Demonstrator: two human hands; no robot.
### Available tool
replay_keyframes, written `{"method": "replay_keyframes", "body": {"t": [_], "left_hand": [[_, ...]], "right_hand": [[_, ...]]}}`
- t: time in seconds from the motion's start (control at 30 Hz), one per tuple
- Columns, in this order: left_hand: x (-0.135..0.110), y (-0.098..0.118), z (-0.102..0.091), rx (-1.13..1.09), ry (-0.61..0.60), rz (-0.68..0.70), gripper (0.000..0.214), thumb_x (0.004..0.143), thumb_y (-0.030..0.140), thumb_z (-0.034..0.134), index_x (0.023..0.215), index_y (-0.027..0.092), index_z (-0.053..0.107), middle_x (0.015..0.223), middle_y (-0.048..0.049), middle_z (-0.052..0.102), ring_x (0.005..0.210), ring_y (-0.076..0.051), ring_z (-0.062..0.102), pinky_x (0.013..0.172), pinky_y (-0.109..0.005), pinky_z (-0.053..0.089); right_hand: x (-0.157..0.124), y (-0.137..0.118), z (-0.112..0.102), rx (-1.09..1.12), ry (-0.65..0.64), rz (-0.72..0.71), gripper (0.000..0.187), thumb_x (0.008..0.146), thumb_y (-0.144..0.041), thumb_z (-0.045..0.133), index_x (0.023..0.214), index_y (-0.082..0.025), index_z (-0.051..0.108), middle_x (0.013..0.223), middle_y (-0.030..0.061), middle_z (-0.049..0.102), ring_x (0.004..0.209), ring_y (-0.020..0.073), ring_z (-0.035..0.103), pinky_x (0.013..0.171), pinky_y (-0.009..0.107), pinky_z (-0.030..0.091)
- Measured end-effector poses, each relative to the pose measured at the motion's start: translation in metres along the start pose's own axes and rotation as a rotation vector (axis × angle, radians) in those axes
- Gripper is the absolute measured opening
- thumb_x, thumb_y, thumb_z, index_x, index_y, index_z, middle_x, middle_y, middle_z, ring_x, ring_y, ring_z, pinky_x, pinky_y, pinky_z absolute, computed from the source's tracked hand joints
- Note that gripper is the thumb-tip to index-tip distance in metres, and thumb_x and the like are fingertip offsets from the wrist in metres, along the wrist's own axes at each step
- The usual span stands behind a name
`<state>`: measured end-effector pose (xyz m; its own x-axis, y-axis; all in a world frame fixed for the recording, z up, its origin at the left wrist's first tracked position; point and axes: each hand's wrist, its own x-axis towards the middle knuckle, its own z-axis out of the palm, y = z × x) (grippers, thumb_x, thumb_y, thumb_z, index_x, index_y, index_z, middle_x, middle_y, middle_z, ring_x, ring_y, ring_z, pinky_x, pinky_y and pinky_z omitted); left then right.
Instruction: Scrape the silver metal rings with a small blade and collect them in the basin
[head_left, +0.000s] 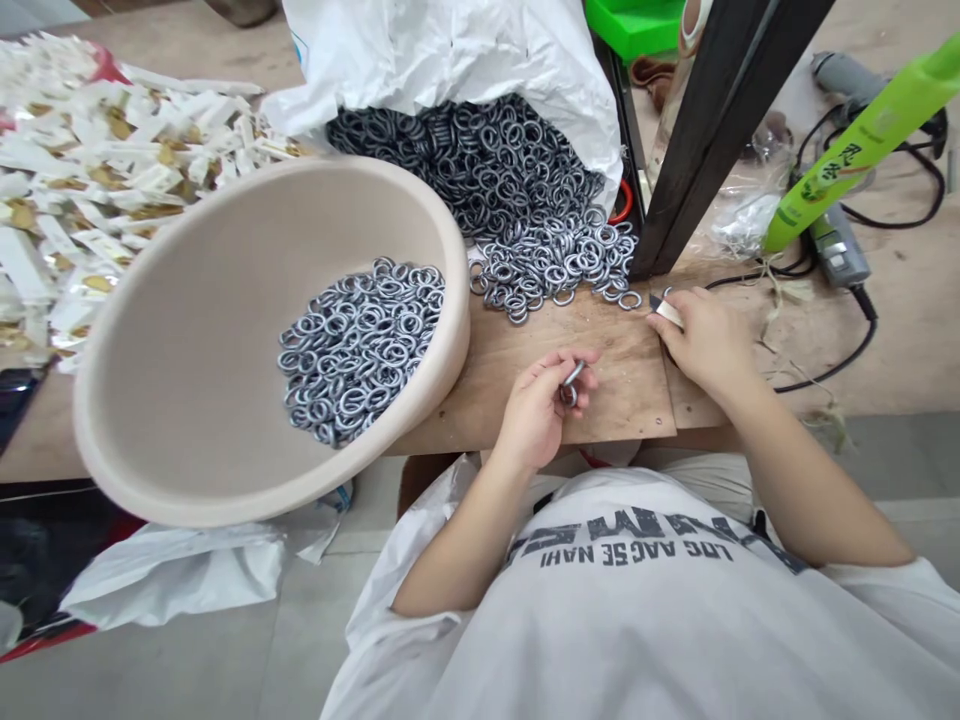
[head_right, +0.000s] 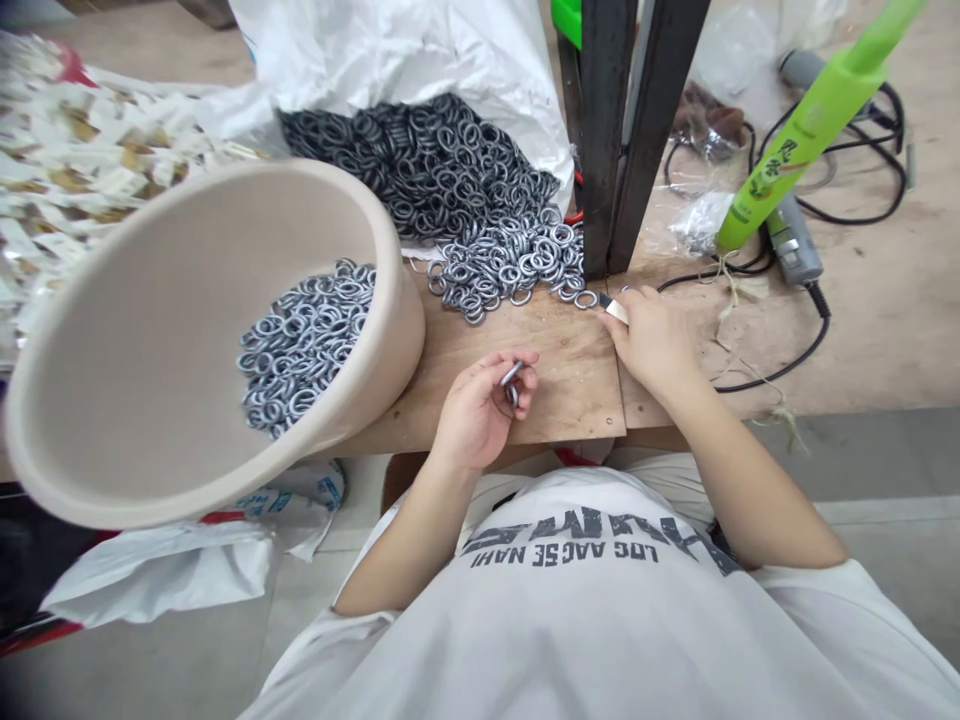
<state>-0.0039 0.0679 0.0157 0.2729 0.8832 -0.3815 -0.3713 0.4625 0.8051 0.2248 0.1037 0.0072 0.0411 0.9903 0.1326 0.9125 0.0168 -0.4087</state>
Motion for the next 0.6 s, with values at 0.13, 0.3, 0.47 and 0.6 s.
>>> {"method": "replay_keyframes", "body": {"t": [0.13,0.3,0.47,0.6], "left_hand": [[0.001,-0.004,0.009,0.016,0.029,-0.008,0.035,0.082,0.05,0.072,0.091,0.016,0.068,0.073,0.0008,0.063,0.051,-0.006,0.051,0.044,-0.018,0.035],[0.0,-0.015,0.019,0.054,-0.081,-0.007,0.052,0.083,0.069,0.065,0.082,0.016,0.06,0.064,0.0022,0.056,0.047,-0.005,0.042,0.042,-0.018,0.028],[-0.001,-0.017,0.018,0.014,-0.035,0.063,0.049,0.081,0.065,0.07,0.078,0.018,0.056,0.062,0.0041,0.046,0.052,-0.006,0.037,0.042,-0.015,0.027],[-0.002,-0.012,0.018,0.005,-0.01,0.075,0.049,0.08,0.064,0.072,0.077,0.018,0.056,0.061,0.0045,0.044,0.052,-0.006,0.036,0.042,-0.015,0.027]], "right_hand": [[-0.013,-0.025,-0.004,0.709,-0.109,0.022,0.024,0.093,-0.044,0.062,0.087,-0.021,0.066,0.079,0.0044,0.067,0.068,0.0191,0.058,0.064,0.033,0.044],[-0.034,-0.06,0.007,1.162,-0.308,0.011,0.027,0.09,-0.05,0.068,0.091,-0.023,0.068,0.07,-0.0013,0.062,0.06,0.0156,0.059,0.061,0.032,0.05],[-0.038,-0.065,0.016,0.976,-0.05,-0.097,0.024,0.093,-0.045,0.065,0.091,-0.023,0.076,0.081,0.0023,0.063,0.082,0.0182,0.061,0.08,0.035,0.051],[-0.038,-0.062,0.013,0.941,-0.066,-0.159,0.023,0.087,-0.045,0.072,0.096,-0.023,0.074,0.086,0.0022,0.065,0.084,0.0185,0.061,0.082,0.035,0.049]]}}
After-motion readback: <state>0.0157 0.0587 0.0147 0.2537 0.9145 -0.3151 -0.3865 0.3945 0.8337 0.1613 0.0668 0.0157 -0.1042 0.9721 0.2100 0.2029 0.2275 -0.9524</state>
